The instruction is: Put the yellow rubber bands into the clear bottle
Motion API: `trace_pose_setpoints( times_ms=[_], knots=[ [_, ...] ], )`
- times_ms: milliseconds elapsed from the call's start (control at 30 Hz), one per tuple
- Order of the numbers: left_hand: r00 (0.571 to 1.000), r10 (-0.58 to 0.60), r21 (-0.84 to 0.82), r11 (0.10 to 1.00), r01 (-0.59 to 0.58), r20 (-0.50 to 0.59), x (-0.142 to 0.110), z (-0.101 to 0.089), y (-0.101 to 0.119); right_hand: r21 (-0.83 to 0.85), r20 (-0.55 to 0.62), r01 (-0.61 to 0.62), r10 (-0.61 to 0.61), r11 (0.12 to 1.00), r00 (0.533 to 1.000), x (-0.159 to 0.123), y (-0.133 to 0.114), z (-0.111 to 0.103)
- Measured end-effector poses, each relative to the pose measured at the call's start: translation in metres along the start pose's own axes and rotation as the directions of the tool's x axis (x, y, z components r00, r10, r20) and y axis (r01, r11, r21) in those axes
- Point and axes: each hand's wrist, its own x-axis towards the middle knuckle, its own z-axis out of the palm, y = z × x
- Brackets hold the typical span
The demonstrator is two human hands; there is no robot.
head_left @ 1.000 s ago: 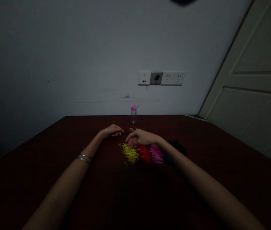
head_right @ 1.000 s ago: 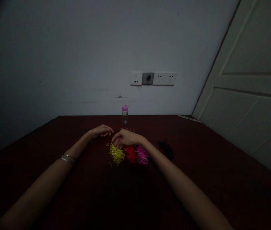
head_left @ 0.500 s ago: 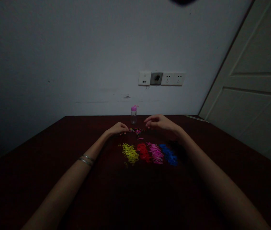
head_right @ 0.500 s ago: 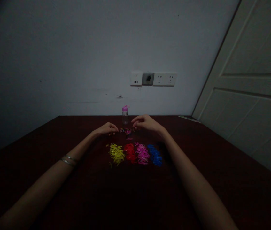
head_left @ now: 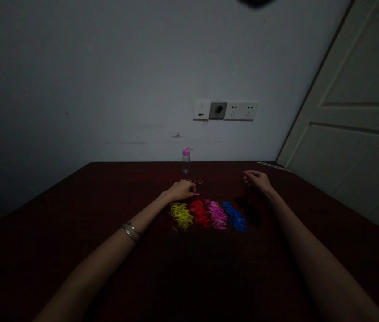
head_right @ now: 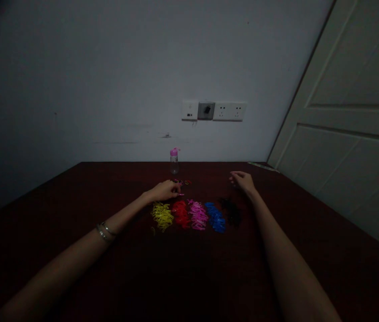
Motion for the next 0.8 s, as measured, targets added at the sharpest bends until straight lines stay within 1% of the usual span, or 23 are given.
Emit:
trace_pose_setpoints(
  times_ms=[67,167,300,433,533,633,800],
  knots=[
    [1.0,-0.005,0.016,1.0,0.005,0.0,0.0,0.0,-0.003,0.002,-0.048,-0.008,0.008,1.0,0.999,0.0,0.009,-0.005],
    [1.0,-0.01,0.01,1.0,0.01,-0.004,-0.001,0.001,-0.005,-0.022,-0.09,0.013,-0.015,1.0,0.996,-0.001,0.015,-0.005],
    [1.0,-0.007,-0.041,0.999,0.006,-0.011,-0.001,0.002,-0.007,-0.115,-0.067,0.071,-0.079,0.991,0.995,-0.004,0.015,0.0],
    [1.0,0.024,-0.099,0.995,-0.024,-0.002,-0.001,-0.001,-0.005,-0.157,-0.07,0.095,-0.107,0.983,0.992,-0.005,0.014,0.002],
    [0.998,0.061,-0.18,0.982,-0.061,-0.005,-0.001,-0.005,0.003,-0.18,-0.073,0.106,-0.12,0.978,0.99,-0.007,0.013,0.002],
    [0.996,0.085,-0.263,0.962,-0.078,0.019,-0.001,-0.008,0.017,-0.195,-0.069,0.101,-0.116,0.976,0.991,-0.009,0.011,0.003],
    [0.985,0.157,-0.323,0.938,-0.128,0.065,0.005,-0.005,0.039,-0.212,-0.065,0.112,-0.128,0.971,0.99,-0.01,0.01,0.004]
  ],
)
